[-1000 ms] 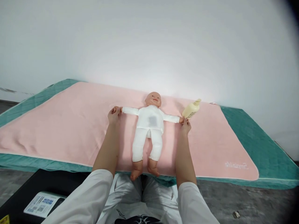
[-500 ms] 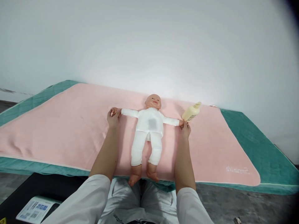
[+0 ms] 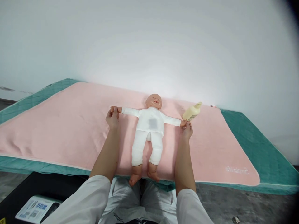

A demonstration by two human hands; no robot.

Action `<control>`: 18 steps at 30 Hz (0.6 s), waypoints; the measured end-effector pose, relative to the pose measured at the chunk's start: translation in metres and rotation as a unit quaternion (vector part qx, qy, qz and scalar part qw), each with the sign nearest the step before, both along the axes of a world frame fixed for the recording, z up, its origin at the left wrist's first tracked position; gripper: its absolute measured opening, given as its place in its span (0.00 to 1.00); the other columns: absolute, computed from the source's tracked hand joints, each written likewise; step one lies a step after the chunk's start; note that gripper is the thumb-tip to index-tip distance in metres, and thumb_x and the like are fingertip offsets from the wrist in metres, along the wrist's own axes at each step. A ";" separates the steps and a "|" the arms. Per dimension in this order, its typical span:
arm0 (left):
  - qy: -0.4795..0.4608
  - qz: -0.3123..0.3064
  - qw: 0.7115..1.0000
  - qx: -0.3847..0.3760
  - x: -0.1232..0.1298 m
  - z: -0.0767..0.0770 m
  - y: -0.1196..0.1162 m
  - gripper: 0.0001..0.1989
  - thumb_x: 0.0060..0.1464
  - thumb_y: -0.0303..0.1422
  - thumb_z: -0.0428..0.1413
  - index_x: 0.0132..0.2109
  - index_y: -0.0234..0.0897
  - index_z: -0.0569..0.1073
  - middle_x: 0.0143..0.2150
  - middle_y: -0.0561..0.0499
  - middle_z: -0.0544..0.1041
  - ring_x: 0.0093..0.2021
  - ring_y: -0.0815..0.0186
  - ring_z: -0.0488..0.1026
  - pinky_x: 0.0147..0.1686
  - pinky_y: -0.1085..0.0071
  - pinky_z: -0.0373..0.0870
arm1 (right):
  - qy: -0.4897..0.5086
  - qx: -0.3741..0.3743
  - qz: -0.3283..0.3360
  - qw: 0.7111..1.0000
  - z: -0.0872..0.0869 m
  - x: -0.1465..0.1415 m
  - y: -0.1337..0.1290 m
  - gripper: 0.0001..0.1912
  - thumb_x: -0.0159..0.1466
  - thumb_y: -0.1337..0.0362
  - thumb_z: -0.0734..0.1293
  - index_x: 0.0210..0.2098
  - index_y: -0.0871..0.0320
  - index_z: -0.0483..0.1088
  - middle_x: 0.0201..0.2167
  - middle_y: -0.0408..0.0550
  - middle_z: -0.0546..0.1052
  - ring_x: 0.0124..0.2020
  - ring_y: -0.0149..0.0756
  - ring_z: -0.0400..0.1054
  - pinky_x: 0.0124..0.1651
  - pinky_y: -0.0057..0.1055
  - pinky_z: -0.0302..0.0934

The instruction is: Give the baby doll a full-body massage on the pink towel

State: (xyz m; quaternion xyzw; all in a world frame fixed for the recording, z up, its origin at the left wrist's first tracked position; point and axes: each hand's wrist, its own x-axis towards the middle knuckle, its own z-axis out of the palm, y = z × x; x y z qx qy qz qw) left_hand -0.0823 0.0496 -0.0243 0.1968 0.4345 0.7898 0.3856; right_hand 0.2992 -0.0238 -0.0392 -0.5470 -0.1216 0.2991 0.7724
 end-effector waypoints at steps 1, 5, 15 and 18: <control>0.016 0.012 1.000 0.019 0.002 0.002 -0.003 0.07 0.53 0.32 0.64 0.39 0.35 0.76 0.36 0.51 0.74 0.41 0.69 0.76 0.50 0.68 0.73 | -0.004 0.018 -0.004 1.000 0.004 -0.003 -0.003 0.20 0.56 0.54 0.70 0.44 0.59 0.68 0.47 0.53 0.77 0.49 0.40 0.75 0.48 0.37 0.73; 0.106 0.044 0.987 0.109 0.017 0.016 -0.023 0.13 0.49 0.32 0.67 0.43 0.36 0.77 0.42 0.49 0.77 0.48 0.64 0.75 0.55 0.63 0.71 | -0.076 0.119 0.003 0.990 0.023 -0.023 -0.020 0.23 0.57 0.55 0.70 0.49 0.58 0.69 0.54 0.55 0.74 0.53 0.40 0.73 0.54 0.40 0.70; 0.489 -0.066 0.827 0.268 0.055 0.023 -0.067 0.14 0.50 0.33 0.66 0.46 0.46 0.79 0.44 0.51 0.82 0.47 0.59 0.80 0.63 0.49 0.64 | -0.426 0.106 0.149 0.886 0.037 -0.083 -0.060 0.17 0.65 0.60 0.65 0.52 0.54 0.74 0.52 0.52 0.77 0.54 0.40 0.71 0.59 0.42 0.66; 0.561 -0.098 0.762 0.308 0.057 0.019 -0.066 0.11 0.54 0.32 0.63 0.45 0.46 0.80 0.45 0.50 0.82 0.46 0.61 0.80 0.56 0.55 0.73 | -0.550 0.132 0.192 0.802 0.028 -0.095 -0.063 0.15 0.67 0.63 0.64 0.52 0.51 0.75 0.52 0.51 0.76 0.56 0.39 0.70 0.61 0.42 0.66</control>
